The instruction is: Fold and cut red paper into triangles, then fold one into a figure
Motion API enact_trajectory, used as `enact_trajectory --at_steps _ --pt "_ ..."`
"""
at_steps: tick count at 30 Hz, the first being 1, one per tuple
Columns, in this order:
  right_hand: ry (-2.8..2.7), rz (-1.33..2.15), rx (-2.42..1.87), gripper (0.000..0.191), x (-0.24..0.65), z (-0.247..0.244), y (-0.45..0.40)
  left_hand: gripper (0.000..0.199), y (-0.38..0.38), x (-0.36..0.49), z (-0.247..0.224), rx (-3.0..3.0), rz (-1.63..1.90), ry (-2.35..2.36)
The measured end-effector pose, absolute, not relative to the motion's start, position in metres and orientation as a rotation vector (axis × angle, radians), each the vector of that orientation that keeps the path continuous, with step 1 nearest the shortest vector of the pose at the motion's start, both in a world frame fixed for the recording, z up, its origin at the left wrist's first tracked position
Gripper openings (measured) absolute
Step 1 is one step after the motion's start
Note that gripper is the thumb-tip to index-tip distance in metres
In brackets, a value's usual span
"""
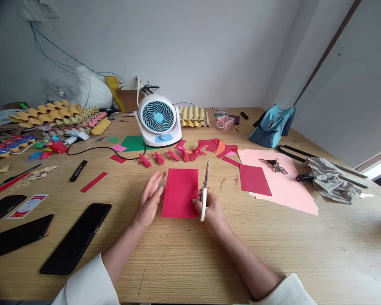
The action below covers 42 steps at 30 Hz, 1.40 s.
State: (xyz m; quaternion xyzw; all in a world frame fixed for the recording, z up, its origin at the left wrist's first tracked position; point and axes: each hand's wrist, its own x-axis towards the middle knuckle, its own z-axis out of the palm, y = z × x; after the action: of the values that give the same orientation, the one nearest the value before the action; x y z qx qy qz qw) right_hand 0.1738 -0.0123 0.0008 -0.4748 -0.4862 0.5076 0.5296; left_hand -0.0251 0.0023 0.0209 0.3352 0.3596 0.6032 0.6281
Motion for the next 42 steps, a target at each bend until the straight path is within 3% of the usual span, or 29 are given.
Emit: enact_trajectory --at_steps 6,14,19,22,32,42 --pt "-1.289 1.064 -1.139 0.026 0.174 -0.004 -0.015 0.039 -0.001 -0.011 0.002 0.817 1.142 0.777" --pt "-1.472 0.897 -1.268 0.024 0.175 -0.005 -0.018 0.036 -0.002 -0.004 -0.007 1.006 1.171 1.062" --pt "-1.483 0.949 -1.251 0.032 0.178 -0.001 -0.019 0.037 0.007 -0.017 -0.003 0.831 1.298 0.995" --pt "-1.520 1.040 -1.215 0.035 0.179 0.003 -0.020 0.036 0.014 -0.029 0.003 0.623 1.371 0.924" --pt "-1.584 1.853 -0.642 0.053 0.175 0.011 -0.034 0.023 0.029 -0.047 0.003 0.240 1.443 0.941" --pt "-1.601 1.901 -0.619 0.051 0.176 0.011 -0.034 0.013 0.029 -0.046 0.010 0.171 1.470 0.907"
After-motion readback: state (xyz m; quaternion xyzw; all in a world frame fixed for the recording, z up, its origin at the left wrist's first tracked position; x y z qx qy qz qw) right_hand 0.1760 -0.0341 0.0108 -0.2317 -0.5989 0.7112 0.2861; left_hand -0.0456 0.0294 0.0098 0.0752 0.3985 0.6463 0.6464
